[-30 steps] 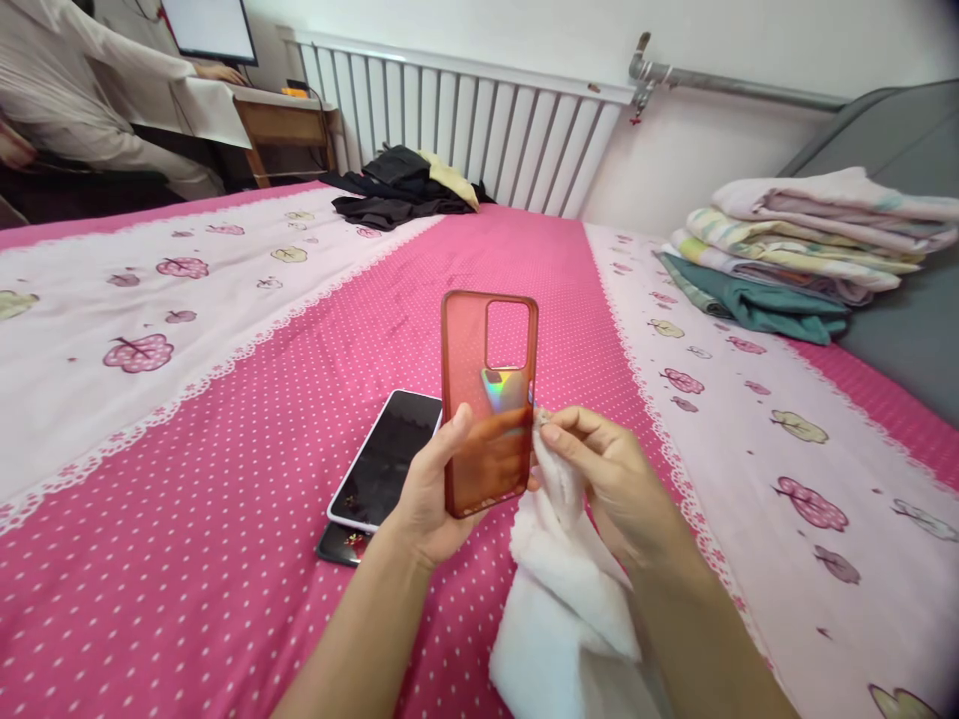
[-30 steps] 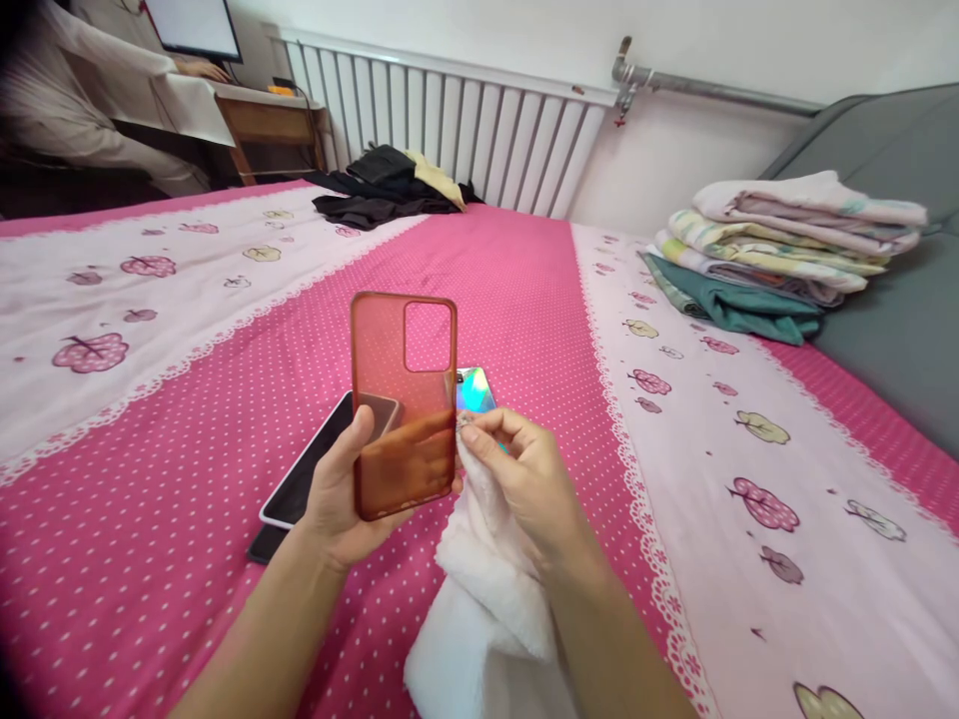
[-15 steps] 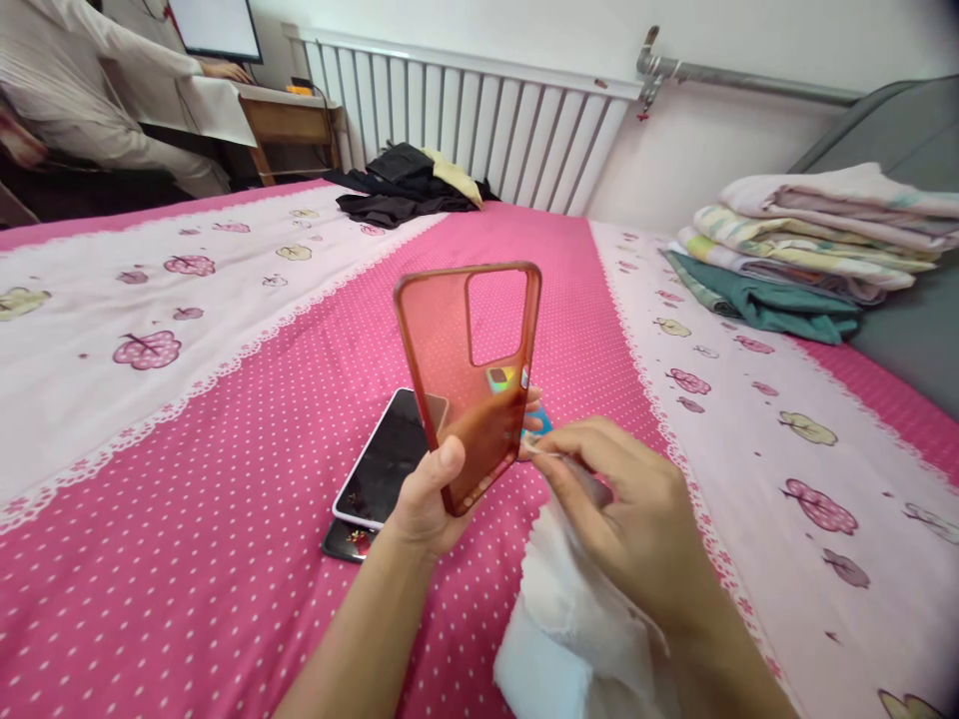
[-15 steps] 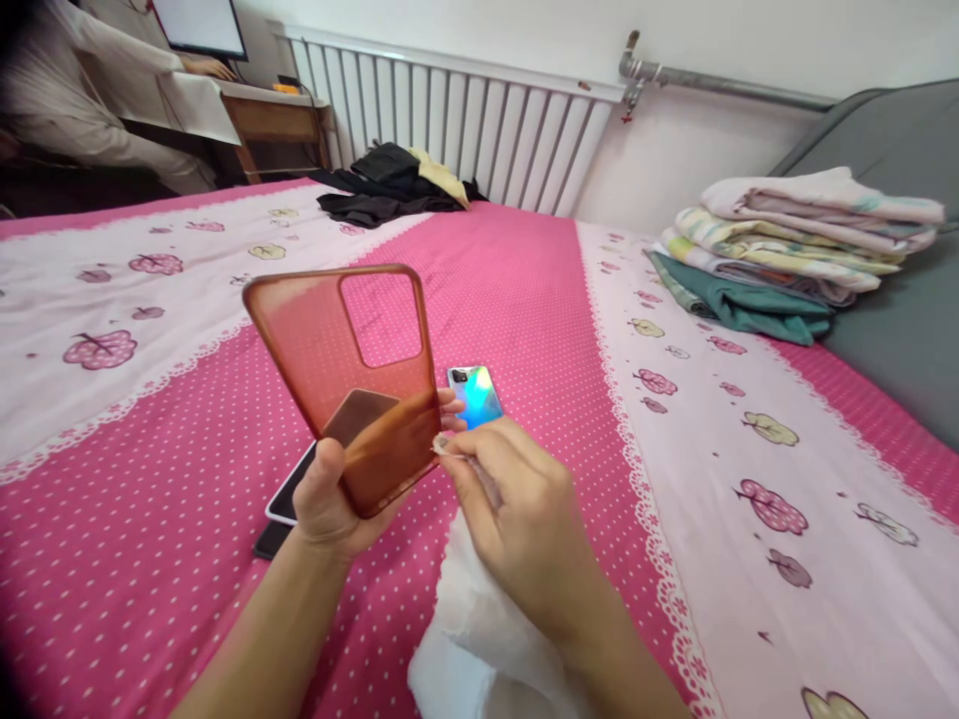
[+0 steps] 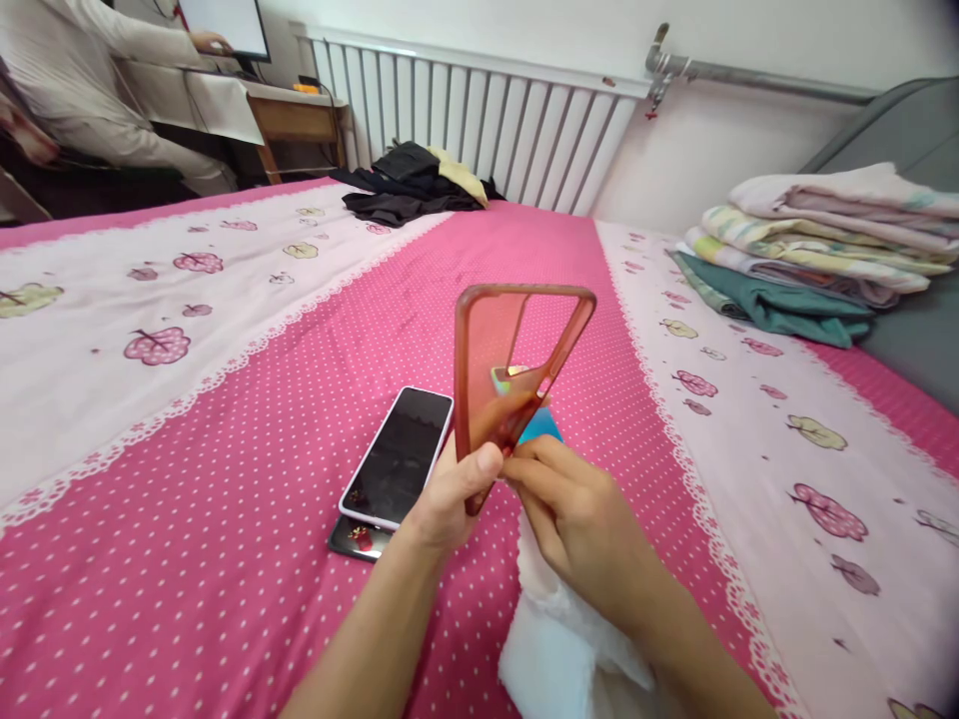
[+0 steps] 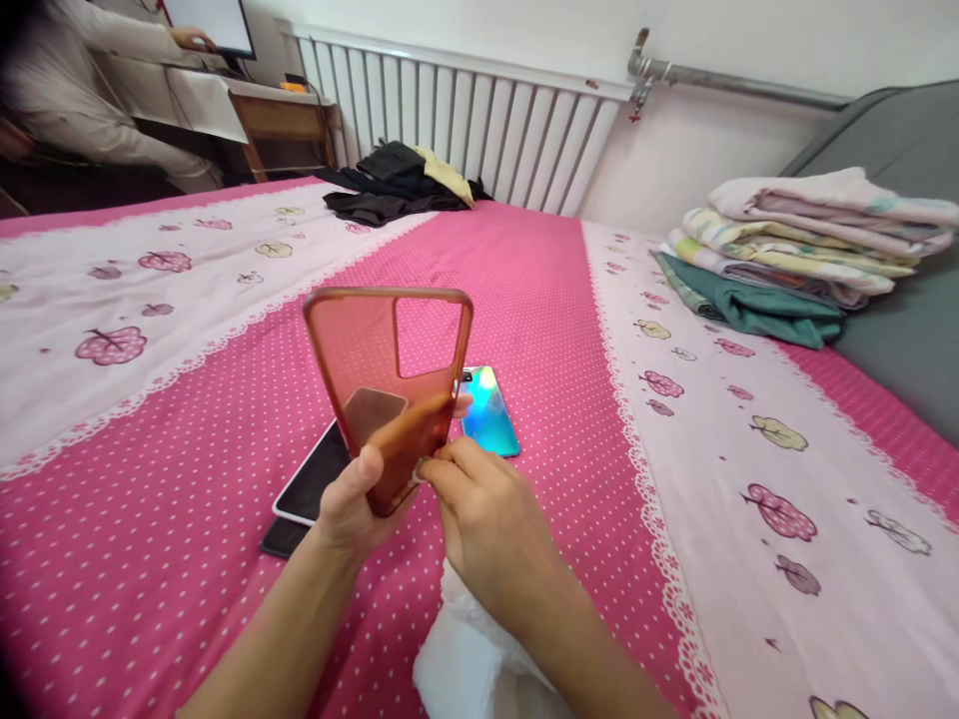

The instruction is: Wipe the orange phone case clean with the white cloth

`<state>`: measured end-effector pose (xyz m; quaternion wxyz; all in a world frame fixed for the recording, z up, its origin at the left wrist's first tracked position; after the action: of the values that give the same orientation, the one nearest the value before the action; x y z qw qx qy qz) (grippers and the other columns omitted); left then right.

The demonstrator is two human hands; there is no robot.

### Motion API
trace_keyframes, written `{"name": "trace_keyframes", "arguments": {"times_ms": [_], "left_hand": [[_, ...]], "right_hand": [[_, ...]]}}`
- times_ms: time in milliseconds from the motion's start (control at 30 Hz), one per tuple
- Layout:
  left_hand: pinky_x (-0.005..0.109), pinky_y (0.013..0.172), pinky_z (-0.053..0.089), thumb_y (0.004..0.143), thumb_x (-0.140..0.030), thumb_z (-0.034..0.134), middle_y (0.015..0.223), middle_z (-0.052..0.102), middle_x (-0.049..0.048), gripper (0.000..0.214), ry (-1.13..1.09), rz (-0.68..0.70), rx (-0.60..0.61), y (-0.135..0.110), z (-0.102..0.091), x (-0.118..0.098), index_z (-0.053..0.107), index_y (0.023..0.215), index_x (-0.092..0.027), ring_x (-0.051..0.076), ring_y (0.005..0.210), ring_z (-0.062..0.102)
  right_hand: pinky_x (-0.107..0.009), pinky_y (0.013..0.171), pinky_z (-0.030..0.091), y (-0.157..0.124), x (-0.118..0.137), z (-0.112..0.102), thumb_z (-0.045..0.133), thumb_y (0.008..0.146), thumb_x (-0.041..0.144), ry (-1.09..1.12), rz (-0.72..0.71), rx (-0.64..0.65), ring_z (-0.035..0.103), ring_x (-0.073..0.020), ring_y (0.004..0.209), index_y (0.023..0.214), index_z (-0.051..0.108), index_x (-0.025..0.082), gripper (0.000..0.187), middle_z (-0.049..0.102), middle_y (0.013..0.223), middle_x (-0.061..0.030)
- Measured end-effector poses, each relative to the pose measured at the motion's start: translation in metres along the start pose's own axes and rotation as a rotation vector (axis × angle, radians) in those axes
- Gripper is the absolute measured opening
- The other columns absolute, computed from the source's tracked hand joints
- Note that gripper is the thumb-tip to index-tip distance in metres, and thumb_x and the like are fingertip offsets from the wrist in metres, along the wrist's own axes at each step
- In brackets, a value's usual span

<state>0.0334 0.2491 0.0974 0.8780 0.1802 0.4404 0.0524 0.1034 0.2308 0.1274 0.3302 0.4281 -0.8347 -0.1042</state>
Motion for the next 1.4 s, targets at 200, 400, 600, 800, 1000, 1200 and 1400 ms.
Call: {"name": "trace_keyframes", "arguments": {"times_ms": [200,400,600,800,1000,1200,1400], "left_hand": [[0.033,0.090,0.044,0.078,-0.053,0.057,0.124,0.062,0.0075,0.049,0.007,0.028,0.027,0.000,0.004,-0.003,0.063,0.116,-0.022,0.026,0.110,0.057],[0.033,0.088,0.046,0.076,-0.060,0.056,0.122,0.063,0.0096,0.055,-0.066,-0.030,-0.022,0.001,0.005,-0.001,0.066,0.112,-0.020,0.027,0.110,0.057],[0.033,0.083,0.050,0.071,-0.059,0.062,0.122,0.062,0.0118,0.059,-0.052,-0.091,-0.113,0.000,-0.005,0.007,0.065,0.113,-0.017,0.030,0.108,0.057],[0.033,0.083,0.049,0.072,-0.058,0.063,0.123,0.062,0.0112,0.056,-0.063,-0.074,-0.123,0.000,-0.004,0.007,0.066,0.112,-0.019,0.028,0.105,0.059],[0.028,0.082,0.048,0.075,-0.057,0.060,0.118,0.065,0.0077,0.051,-0.105,-0.045,-0.103,0.001,0.001,0.003,0.068,0.109,-0.020,0.024,0.107,0.059],[0.033,0.088,0.046,0.074,-0.061,0.057,0.128,0.059,0.0095,0.057,-0.092,-0.040,-0.114,-0.001,-0.003,0.003,0.066,0.112,-0.019,0.030,0.121,0.049],[0.038,0.096,0.041,0.073,-0.070,0.050,0.139,0.048,0.0124,0.072,-0.095,0.028,-0.055,-0.003,-0.003,-0.005,0.060,0.120,-0.018,0.034,0.130,0.038]], "right_hand": [[-0.025,0.068,0.050,-0.001,0.017,0.000,0.043,0.085,0.001,0.253,-0.040,0.008,0.058,-0.0131,0.077,0.092,0.066,0.013,0.027,0.060,0.084,-0.0049],[-0.033,0.071,0.050,-0.005,0.018,-0.001,0.038,0.091,0.007,-0.059,-0.074,-0.041,0.058,-0.0185,0.082,0.099,0.066,0.011,0.030,0.063,0.090,-0.0103],[-0.033,0.067,0.046,-0.002,-0.009,-0.001,0.040,0.092,0.011,-0.338,0.052,-0.070,0.054,-0.0195,0.075,0.098,0.067,0.014,0.028,0.060,0.080,-0.0084],[-0.031,0.067,0.048,0.001,-0.010,-0.001,0.040,0.089,0.006,-0.187,0.025,-0.035,0.057,-0.0179,0.077,0.099,0.067,0.014,0.030,0.061,0.084,-0.0085],[-0.033,0.070,0.050,-0.001,0.003,0.001,0.037,0.088,0.004,-0.075,-0.036,-0.044,0.058,-0.0183,0.081,0.094,0.066,0.015,0.032,0.063,0.088,-0.0085],[-0.032,0.070,0.053,0.001,0.002,0.002,0.039,0.086,0.004,0.143,0.003,-0.061,0.059,-0.0166,0.080,0.094,0.065,0.015,0.029,0.061,0.086,-0.0069],[-0.029,0.071,0.052,0.004,-0.004,-0.005,0.045,0.085,0.007,0.308,0.085,-0.108,0.061,-0.0146,0.079,0.088,0.066,0.017,0.023,0.063,0.082,-0.0040]]}}
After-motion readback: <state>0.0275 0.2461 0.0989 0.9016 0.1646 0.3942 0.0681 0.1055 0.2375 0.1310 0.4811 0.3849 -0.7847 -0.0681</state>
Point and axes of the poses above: each hand's wrist, its own y-axis towards the middle knuckle, its own z-axis out of the palm, x = y × z, the point moved 9 cm from there along y, towards the middle knuckle
